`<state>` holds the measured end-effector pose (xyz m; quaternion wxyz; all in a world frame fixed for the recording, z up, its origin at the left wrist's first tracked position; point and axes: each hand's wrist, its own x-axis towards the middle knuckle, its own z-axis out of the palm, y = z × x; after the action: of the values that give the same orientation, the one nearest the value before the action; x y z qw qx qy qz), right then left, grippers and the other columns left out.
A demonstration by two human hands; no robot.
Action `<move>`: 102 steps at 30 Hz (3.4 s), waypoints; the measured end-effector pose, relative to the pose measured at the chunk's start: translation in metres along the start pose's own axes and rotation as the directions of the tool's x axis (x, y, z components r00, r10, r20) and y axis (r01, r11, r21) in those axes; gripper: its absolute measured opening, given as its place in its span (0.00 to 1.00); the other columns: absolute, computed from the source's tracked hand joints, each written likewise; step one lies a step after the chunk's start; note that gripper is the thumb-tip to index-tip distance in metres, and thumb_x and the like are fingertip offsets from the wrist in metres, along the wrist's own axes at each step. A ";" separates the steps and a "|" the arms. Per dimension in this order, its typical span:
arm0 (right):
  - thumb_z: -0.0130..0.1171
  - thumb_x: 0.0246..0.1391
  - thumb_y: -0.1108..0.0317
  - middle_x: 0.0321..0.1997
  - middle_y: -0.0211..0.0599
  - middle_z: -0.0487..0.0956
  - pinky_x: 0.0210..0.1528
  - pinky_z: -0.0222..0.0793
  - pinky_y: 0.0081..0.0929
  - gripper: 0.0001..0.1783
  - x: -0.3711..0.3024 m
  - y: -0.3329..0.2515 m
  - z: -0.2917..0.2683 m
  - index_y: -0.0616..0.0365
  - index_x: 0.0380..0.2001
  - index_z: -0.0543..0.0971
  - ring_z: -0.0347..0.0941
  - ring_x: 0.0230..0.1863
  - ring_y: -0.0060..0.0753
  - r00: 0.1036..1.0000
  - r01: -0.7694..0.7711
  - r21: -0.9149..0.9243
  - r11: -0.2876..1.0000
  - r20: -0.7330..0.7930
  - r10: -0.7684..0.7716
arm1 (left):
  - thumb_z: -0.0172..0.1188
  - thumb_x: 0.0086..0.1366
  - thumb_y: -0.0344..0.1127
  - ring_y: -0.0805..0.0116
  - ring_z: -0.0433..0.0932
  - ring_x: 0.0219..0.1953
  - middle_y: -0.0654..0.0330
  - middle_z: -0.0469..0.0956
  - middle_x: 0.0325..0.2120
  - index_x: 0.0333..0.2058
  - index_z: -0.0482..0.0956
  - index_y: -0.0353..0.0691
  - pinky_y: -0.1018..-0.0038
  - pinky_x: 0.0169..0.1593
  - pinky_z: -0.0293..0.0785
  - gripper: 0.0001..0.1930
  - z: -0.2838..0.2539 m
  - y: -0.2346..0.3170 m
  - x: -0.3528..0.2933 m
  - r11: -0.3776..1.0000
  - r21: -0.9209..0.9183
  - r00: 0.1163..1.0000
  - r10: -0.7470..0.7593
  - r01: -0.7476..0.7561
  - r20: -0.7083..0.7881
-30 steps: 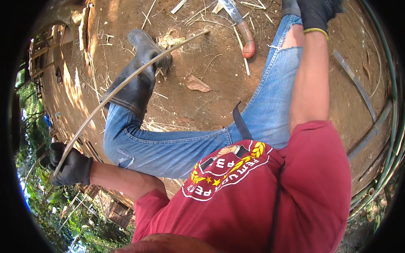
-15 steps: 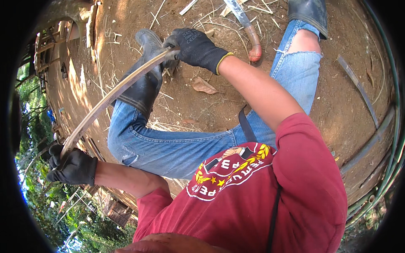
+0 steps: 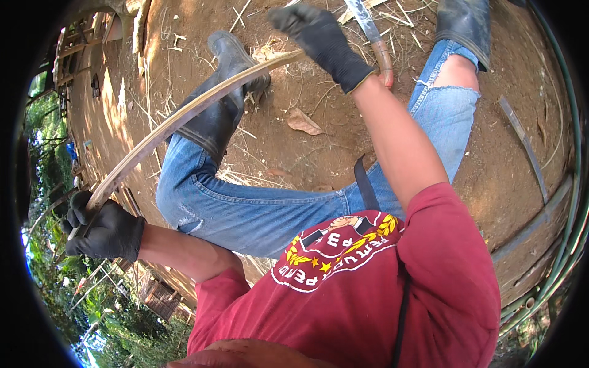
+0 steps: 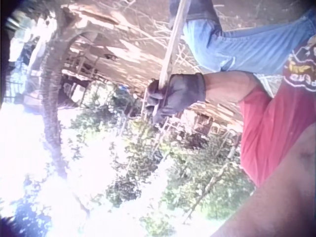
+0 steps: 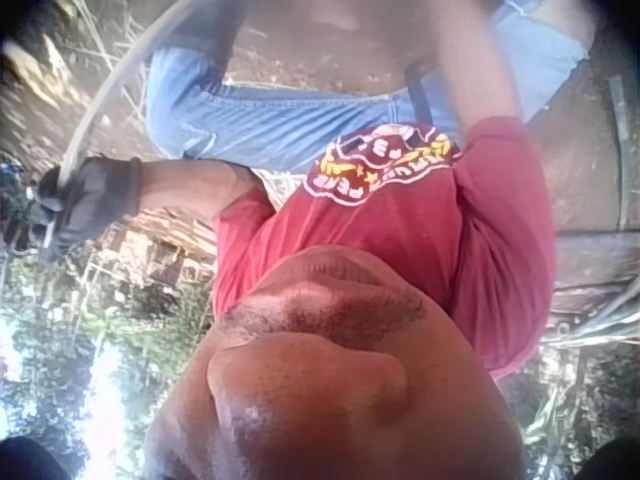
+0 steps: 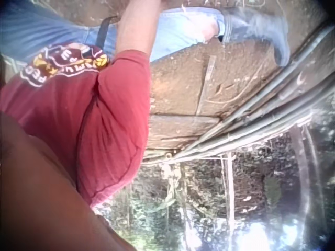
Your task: The person sits on the ground and uses a curved knife to shave thin strips from a long piece of bamboo. They hold the bamboo with their left hand and repeatedly scrape the surface with the knife in their right hand, creating a pile of shavings.
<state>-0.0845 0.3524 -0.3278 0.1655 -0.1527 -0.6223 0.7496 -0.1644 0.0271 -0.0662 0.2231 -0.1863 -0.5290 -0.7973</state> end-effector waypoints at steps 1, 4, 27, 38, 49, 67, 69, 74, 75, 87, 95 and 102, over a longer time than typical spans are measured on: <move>0.66 0.53 0.52 0.38 0.33 0.81 0.46 0.73 0.27 0.17 -0.005 0.001 0.015 0.54 0.36 0.84 0.77 0.41 0.28 0.990 -0.115 -0.186 0.976 0.054 0.127 | 0.67 0.54 0.56 0.71 0.68 0.23 0.67 0.67 0.17 0.30 0.66 0.42 0.70 0.42 0.74 0.25 -0.001 0.001 0.001 0.999 -0.031 0.999 -0.018 0.019 0.028; 0.65 0.55 0.56 0.44 0.32 0.81 0.49 0.74 0.25 0.16 -0.012 0.031 0.034 0.56 0.38 0.83 0.78 0.43 0.26 0.966 0.205 -0.355 0.912 0.224 -0.130 | 0.66 0.55 0.55 0.72 0.68 0.22 0.67 0.67 0.17 0.30 0.67 0.43 0.70 0.41 0.74 0.23 0.003 0.001 0.000 0.998 -0.060 0.998 -0.026 0.030 0.065; 0.69 0.51 0.56 0.39 0.33 0.81 0.48 0.75 0.27 0.17 -0.012 0.000 0.072 0.56 0.38 0.83 0.77 0.43 0.25 0.952 0.062 -0.108 0.992 0.305 -0.026 | 0.60 0.64 0.47 0.70 0.66 0.25 0.65 0.66 0.22 0.35 0.66 0.40 0.64 0.47 0.72 0.17 0.021 -0.005 -0.017 0.999 -0.029 0.998 0.033 -0.031 0.048; 0.53 0.63 0.51 0.29 0.31 0.77 0.51 0.72 0.39 0.16 -0.002 -0.062 0.025 0.52 0.32 0.78 0.77 0.35 0.32 0.947 0.038 0.720 0.693 0.195 -0.254 | 0.56 0.66 0.41 0.67 0.66 0.26 0.63 0.63 0.21 0.34 0.65 0.40 0.64 0.43 0.70 0.12 0.018 -0.007 -0.013 0.991 -0.132 1.000 0.002 0.002 0.027; 0.70 0.46 0.61 0.34 0.35 0.79 0.44 0.73 0.31 0.15 -0.018 -0.019 0.062 0.51 0.39 0.83 0.77 0.39 0.34 0.906 0.379 -0.368 0.849 0.336 -0.259 | 0.58 0.63 0.35 0.72 0.64 0.24 0.65 0.61 0.21 0.36 0.66 0.40 0.69 0.40 0.69 0.10 0.025 -0.005 -0.018 0.977 -0.215 0.997 0.002 0.014 0.074; 0.64 0.55 0.53 0.38 0.33 0.78 0.53 0.73 0.32 0.21 -0.011 -0.028 0.016 0.52 0.48 0.78 0.76 0.44 0.31 0.995 -0.040 -0.266 0.963 -0.097 0.014 | 0.48 0.68 0.52 0.59 0.70 0.32 0.52 0.69 0.30 0.41 0.68 0.35 0.56 0.47 0.70 0.22 0.003 -0.008 -0.016 0.992 -0.125 0.998 -0.026 0.032 0.054; 0.67 0.51 0.50 0.41 0.36 0.78 0.52 0.72 0.35 0.25 -0.031 -0.007 0.028 0.52 0.48 0.78 0.75 0.45 0.34 0.940 0.339 -0.562 0.755 0.232 -0.249 | 0.47 0.68 0.51 0.58 0.70 0.32 0.52 0.69 0.30 0.41 0.69 0.34 0.55 0.46 0.70 0.22 -0.004 -0.008 -0.015 0.994 -0.103 0.999 -0.030 0.033 0.031; 0.67 0.49 0.52 0.38 0.37 0.78 0.48 0.70 0.36 0.21 -0.040 0.002 0.056 0.53 0.41 0.80 0.74 0.40 0.43 0.912 0.409 -0.543 0.733 0.265 -0.313 | 0.46 0.69 0.53 0.59 0.69 0.32 0.54 0.68 0.30 0.41 0.70 0.38 0.58 0.46 0.68 0.21 -0.001 -0.006 -0.017 0.988 -0.129 0.989 -0.067 0.085 0.133; 0.66 0.50 0.52 0.36 0.37 0.78 0.47 0.70 0.35 0.19 -0.037 0.001 0.058 0.53 0.40 0.80 0.74 0.39 0.42 0.910 0.411 -0.522 0.748 0.280 -0.305 | 0.46 0.69 0.53 0.60 0.68 0.32 0.55 0.68 0.30 0.41 0.69 0.39 0.59 0.46 0.68 0.20 0.001 -0.006 -0.017 0.987 -0.134 0.987 -0.069 0.089 0.145; 0.68 0.51 0.61 0.32 0.32 0.79 0.43 0.74 0.28 0.15 -0.028 -0.058 0.101 0.58 0.38 0.81 0.76 0.38 0.26 0.928 0.305 -0.177 0.936 0.275 -0.251 | 0.55 0.67 0.49 0.70 0.64 0.28 0.65 0.64 0.25 0.41 0.73 0.42 0.69 0.38 0.64 0.16 0.014 -0.011 -0.022 0.944 -0.307 0.979 -0.061 0.120 0.193; 0.63 0.55 0.61 0.33 0.38 0.79 0.43 0.73 0.28 0.13 -0.015 -0.072 0.101 0.58 0.38 0.81 0.77 0.38 0.32 0.875 0.414 -0.343 0.843 0.407 -0.264 | 0.57 0.66 0.46 0.72 0.62 0.25 0.67 0.63 0.24 0.38 0.76 0.43 0.71 0.35 0.62 0.13 0.018 -0.010 -0.022 0.911 -0.380 0.966 -0.067 0.160 0.248; 0.51 0.64 0.55 0.32 0.33 0.76 0.49 0.73 0.31 0.15 0.015 -0.101 0.028 0.55 0.38 0.77 0.75 0.34 0.31 0.880 0.423 0.440 0.792 0.010 -0.476 | 0.58 0.65 0.49 0.72 0.61 0.26 0.66 0.64 0.25 0.37 0.74 0.44 0.72 0.35 0.61 0.14 0.017 -0.009 -0.024 0.927 -0.355 0.988 -0.075 0.119 0.135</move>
<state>-0.1046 0.3516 -0.2243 0.3304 0.0849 -0.4712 0.8134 -0.1487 0.0499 -0.0795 0.1131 -0.2448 -0.3939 -0.8787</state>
